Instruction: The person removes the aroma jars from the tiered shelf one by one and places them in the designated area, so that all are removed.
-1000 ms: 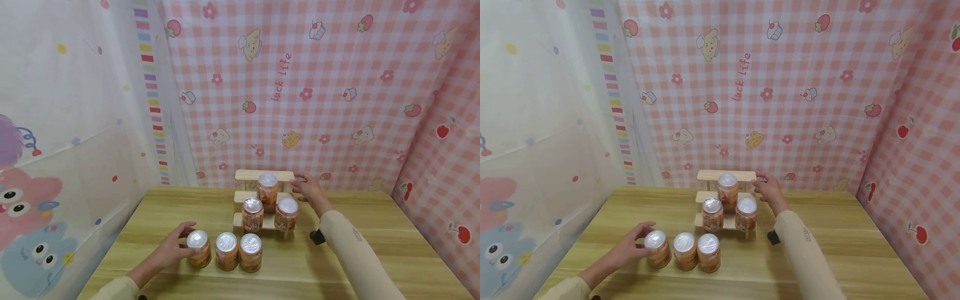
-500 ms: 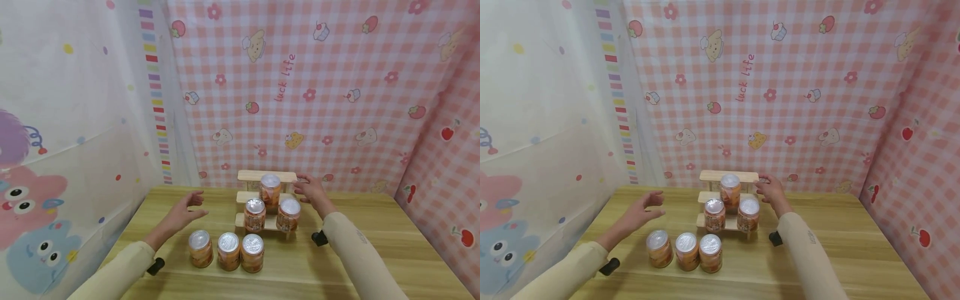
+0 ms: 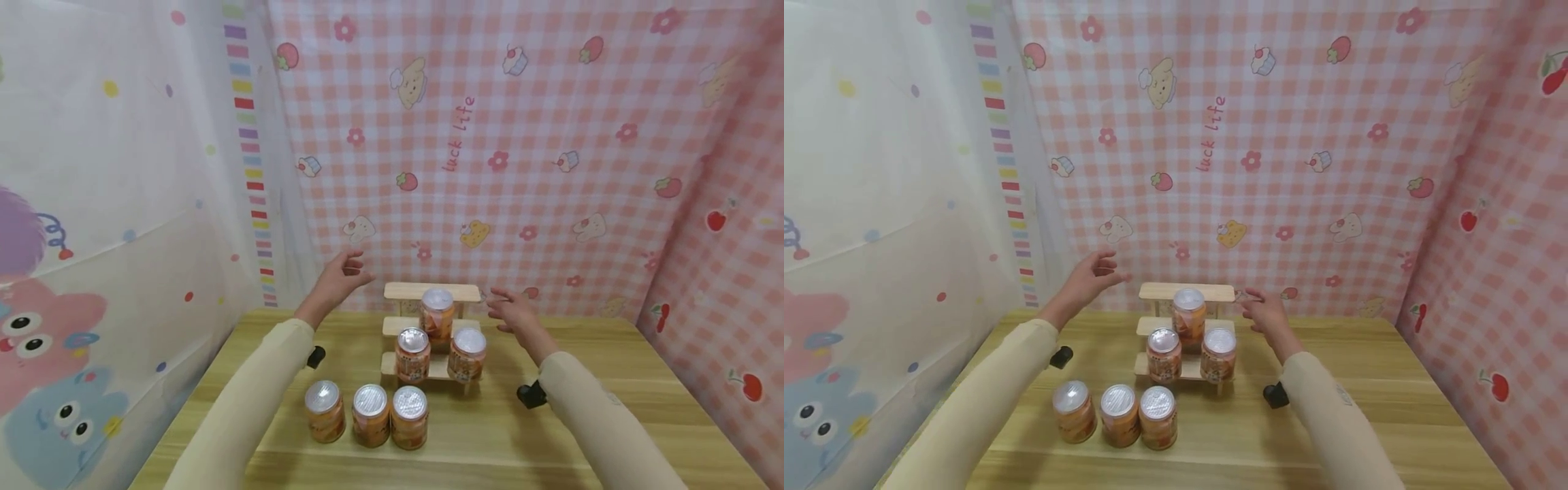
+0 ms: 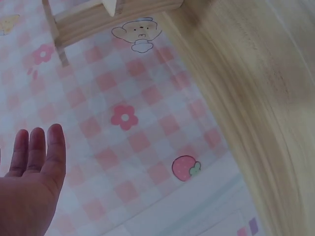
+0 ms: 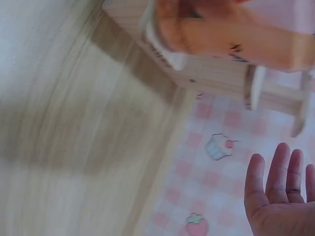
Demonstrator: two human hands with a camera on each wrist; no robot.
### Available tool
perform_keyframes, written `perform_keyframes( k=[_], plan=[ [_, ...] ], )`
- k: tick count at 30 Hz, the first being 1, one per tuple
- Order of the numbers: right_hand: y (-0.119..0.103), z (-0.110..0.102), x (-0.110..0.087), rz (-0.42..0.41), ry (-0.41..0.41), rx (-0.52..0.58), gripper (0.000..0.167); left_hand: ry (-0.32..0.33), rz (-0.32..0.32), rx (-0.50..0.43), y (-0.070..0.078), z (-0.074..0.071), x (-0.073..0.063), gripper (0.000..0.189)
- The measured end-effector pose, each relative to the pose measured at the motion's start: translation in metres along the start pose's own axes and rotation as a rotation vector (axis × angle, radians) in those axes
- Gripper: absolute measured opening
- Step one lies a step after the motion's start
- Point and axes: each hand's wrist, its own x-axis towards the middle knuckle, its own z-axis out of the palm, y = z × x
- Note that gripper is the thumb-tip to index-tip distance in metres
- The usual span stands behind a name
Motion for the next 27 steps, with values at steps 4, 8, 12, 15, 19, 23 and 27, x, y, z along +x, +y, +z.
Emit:
perform_keyframes(
  k=[4, 8, 12, 15, 19, 23, 27],
  plan=[
    [-0.009, -0.004, -0.006, -0.087, -0.002, 0.037, 0.058, -0.029, -0.028, 0.013, -0.003, 0.008, 0.013, 0.073],
    [-0.022, 0.006, -0.016, -0.188, -0.051, 0.049, 0.061, -0.079, -0.069, 0.025, -0.011, 0.017, 0.019, 0.077],
    [-0.028, 0.023, -0.024, -0.256, -0.102, 0.021, 0.061, -0.126, -0.090, 0.028, -0.017, 0.026, 0.020, 0.074],
    [-0.029, 0.036, -0.027, -0.288, -0.121, -0.053, 0.063, -0.159, -0.111, 0.028, -0.021, 0.031, 0.022, 0.071],
    [-0.029, 0.047, -0.028, -0.306, -0.157, -0.136, 0.067, -0.197, -0.124, 0.039, -0.027, 0.038, 0.025, 0.068],
    [-0.025, 0.053, -0.025, -0.337, -0.178, -0.148, 0.070, -0.199, -0.111, 0.061, -0.031, 0.046, 0.027, 0.066],
    [-0.018, 0.053, -0.024, -0.324, -0.170, -0.144, 0.072, -0.195, -0.120, 0.066, -0.033, 0.054, 0.026, 0.061]
  ],
)
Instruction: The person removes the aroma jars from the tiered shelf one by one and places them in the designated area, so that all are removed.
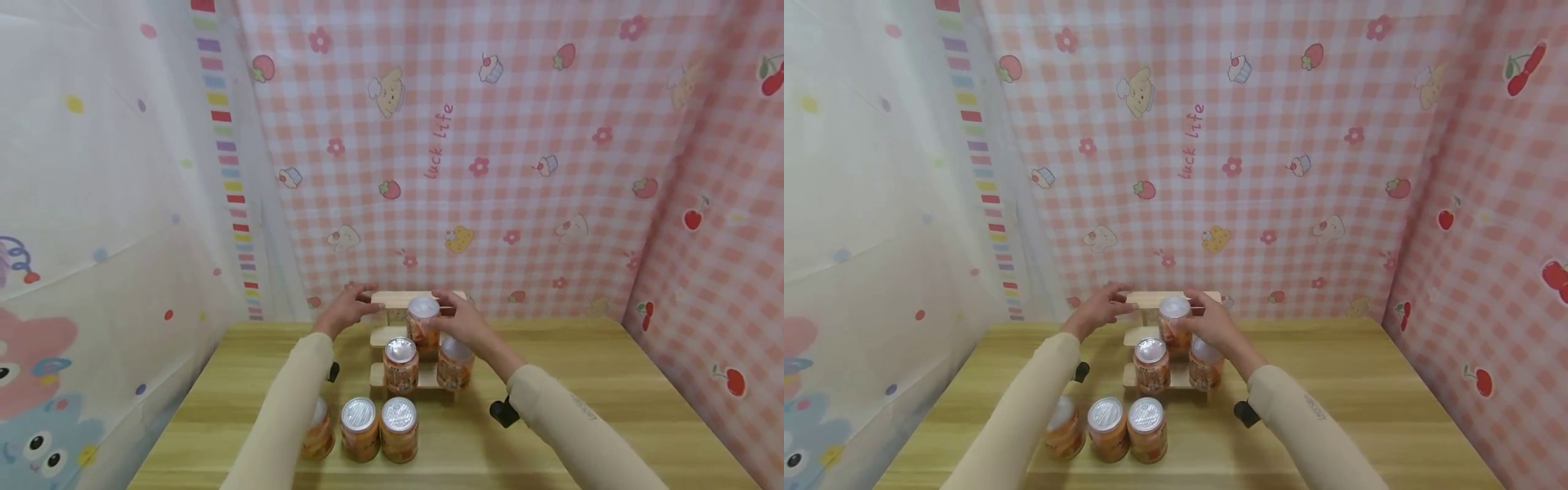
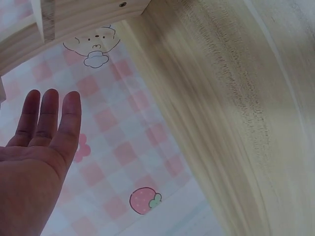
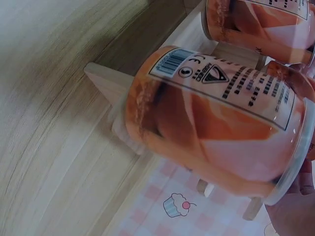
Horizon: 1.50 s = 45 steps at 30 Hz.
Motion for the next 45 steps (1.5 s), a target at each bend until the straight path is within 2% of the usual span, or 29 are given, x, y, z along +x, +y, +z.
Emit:
perform_keyframes(
  k=[6, 12, 17, 22, 28, 32, 38, 41, 45],
  plan=[
    [0.007, 0.005, -0.004, -0.002, 0.011, 0.010, 0.071, -0.005, -0.013, -0.033, -0.008, 0.009, -0.004, 0.060],
    [0.006, 0.010, -0.002, -0.031, 0.030, -0.012, 0.065, 0.019, -0.031, -0.075, -0.009, 0.009, -0.006, 0.060],
    [0.000, 0.010, -0.001, -0.020, 0.044, -0.063, 0.059, 0.020, -0.031, -0.049, -0.007, 0.009, -0.006, 0.059],
    [-0.010, 0.001, 0.001, -0.010, 0.088, -0.133, 0.060, 0.028, -0.009, -0.021, -0.003, 0.010, -0.002, 0.059],
    [-0.032, -0.012, -0.001, -0.020, 0.102, -0.009, 0.061, 0.035, -0.006, 0.006, 0.000, 0.006, 0.001, 0.059],
    [-0.049, -0.015, -0.012, -0.034, 0.096, 0.047, 0.059, 0.020, -0.012, 0.026, -0.003, 0.004, -0.001, 0.058],
    [-0.063, -0.023, -0.042, -0.058, 0.078, 0.032, 0.062, 0.022, 0.018, 0.019, -0.004, 0.004, 0.000, 0.059],
    [-0.059, -0.023, -0.061, -0.075, 0.058, 0.025, 0.062, 0.023, 0.017, 0.017, -0.003, 0.002, 0.000, 0.060],
    [-0.038, -0.013, -0.089, -0.052, 0.043, 0.024, 0.061, 0.014, -0.016, 0.039, -0.004, 0.003, -0.004, 0.059]
  ],
)
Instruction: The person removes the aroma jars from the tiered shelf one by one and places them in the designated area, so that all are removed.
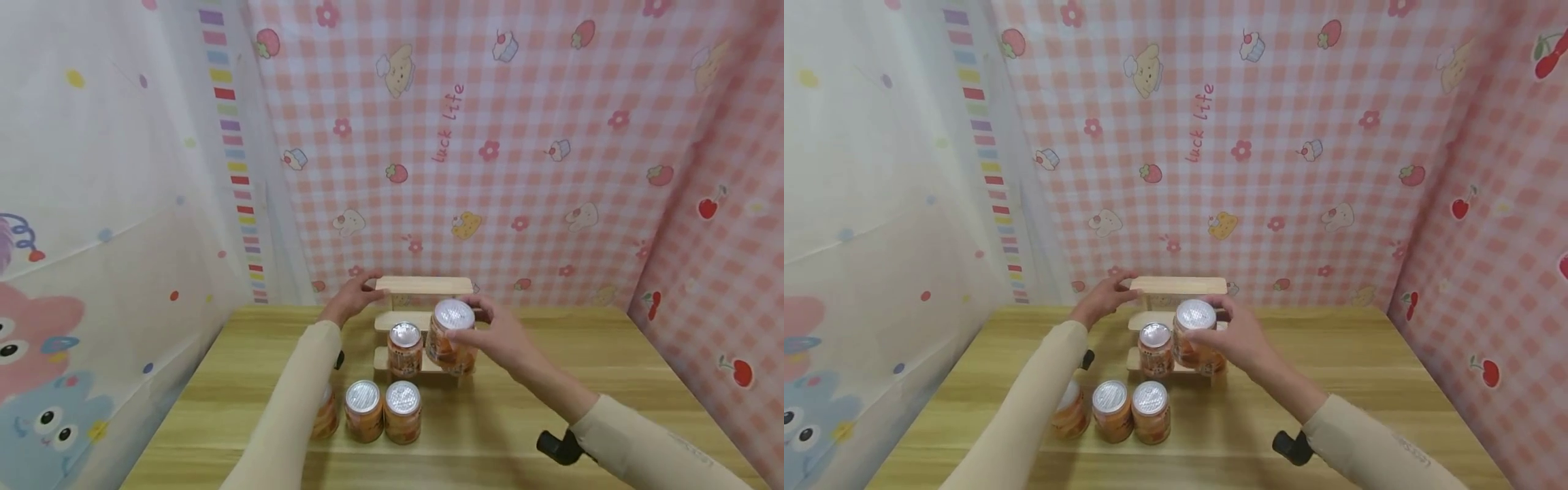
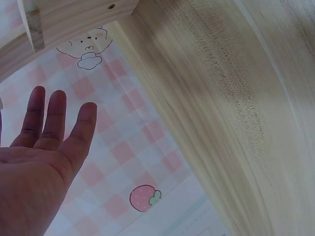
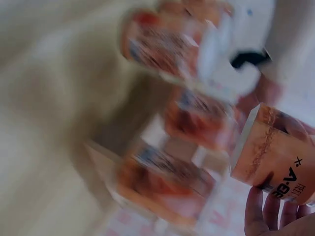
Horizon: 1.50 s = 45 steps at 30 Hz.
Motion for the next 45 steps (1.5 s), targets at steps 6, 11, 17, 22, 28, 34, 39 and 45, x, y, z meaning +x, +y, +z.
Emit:
perform_keyframes(
  k=[6, 11, 17, 22, 28, 34, 39, 45],
  plan=[
    [0.043, 0.022, -0.046, 0.079, 0.000, 0.004, 0.061, 0.001, 0.003, 0.005, -0.006, 0.007, 0.001, 0.056],
    [0.075, 0.038, -0.063, 0.083, 0.003, -0.024, 0.062, 0.001, 0.015, 0.012, -0.004, 0.004, -0.002, 0.058],
    [0.100, 0.053, -0.060, 0.070, 0.041, -0.001, 0.066, 0.010, 0.011, 0.028, -0.001, -0.001, -0.002, 0.058],
    [0.113, 0.060, -0.055, 0.039, 0.003, 0.027, 0.066, 0.021, 0.014, 0.022, 0.001, -0.003, 0.000, 0.056],
    [0.113, 0.060, -0.057, 0.027, 0.021, 0.022, 0.068, 0.014, 0.012, 0.023, 0.002, -0.001, 0.002, 0.056],
    [0.097, 0.049, -0.057, 0.009, 0.095, 0.029, 0.063, 0.009, -0.002, 0.024, 0.002, 0.000, 0.002, 0.056],
    [0.084, 0.038, -0.048, -0.025, 0.116, 0.037, 0.059, 0.003, -0.009, 0.018, 0.000, 0.001, 0.002, 0.057],
    [0.068, 0.027, -0.037, -0.077, 0.155, 0.038, 0.055, 0.004, -0.004, 0.014, 0.001, 0.001, 0.003, 0.057]
  ],
)
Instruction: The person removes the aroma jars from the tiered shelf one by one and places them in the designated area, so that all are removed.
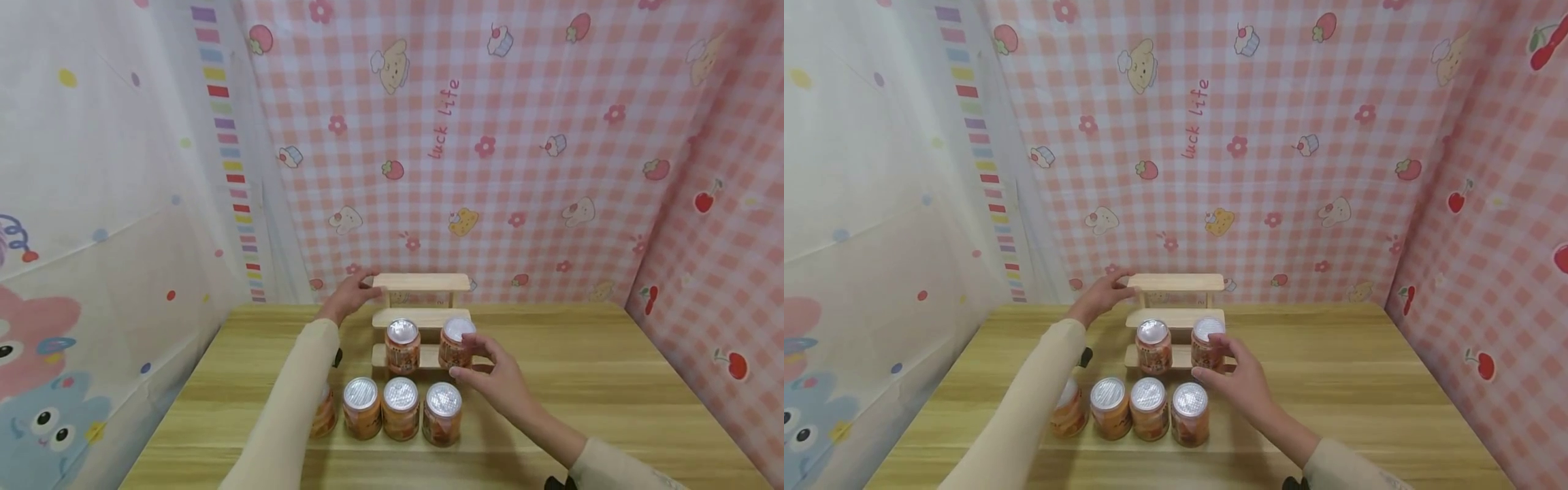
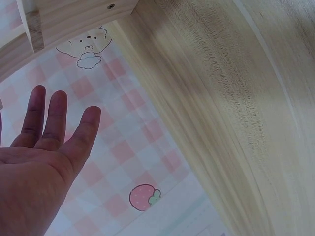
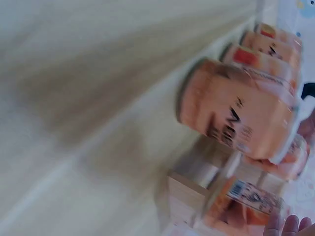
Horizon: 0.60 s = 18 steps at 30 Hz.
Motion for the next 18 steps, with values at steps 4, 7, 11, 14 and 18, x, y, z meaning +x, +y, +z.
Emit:
perform_keyframes(
  k=[4, 7, 11, 14, 18],
  plan=[
    [-0.007, -0.006, 0.010, -0.030, 0.016, -0.007, 0.055, -0.002, -0.006, 0.002, 0.000, 0.000, 0.001, 0.058],
    [-0.009, -0.010, 0.019, -0.041, 0.018, -0.016, 0.058, -0.003, -0.008, 0.004, 0.000, 0.000, 0.002, 0.058],
    [-0.005, -0.018, 0.032, -0.042, 0.022, -0.038, 0.062, -0.004, -0.007, 0.005, -0.001, 0.000, 0.003, 0.058],
    [0.001, -0.023, 0.041, -0.035, 0.019, -0.049, 0.066, -0.003, -0.008, 0.008, -0.001, 0.000, 0.003, 0.058],
    [0.005, -0.029, 0.050, -0.015, -0.007, -0.058, 0.070, 0.001, -0.010, 0.006, -0.001, 0.000, 0.002, 0.058]
  ],
)
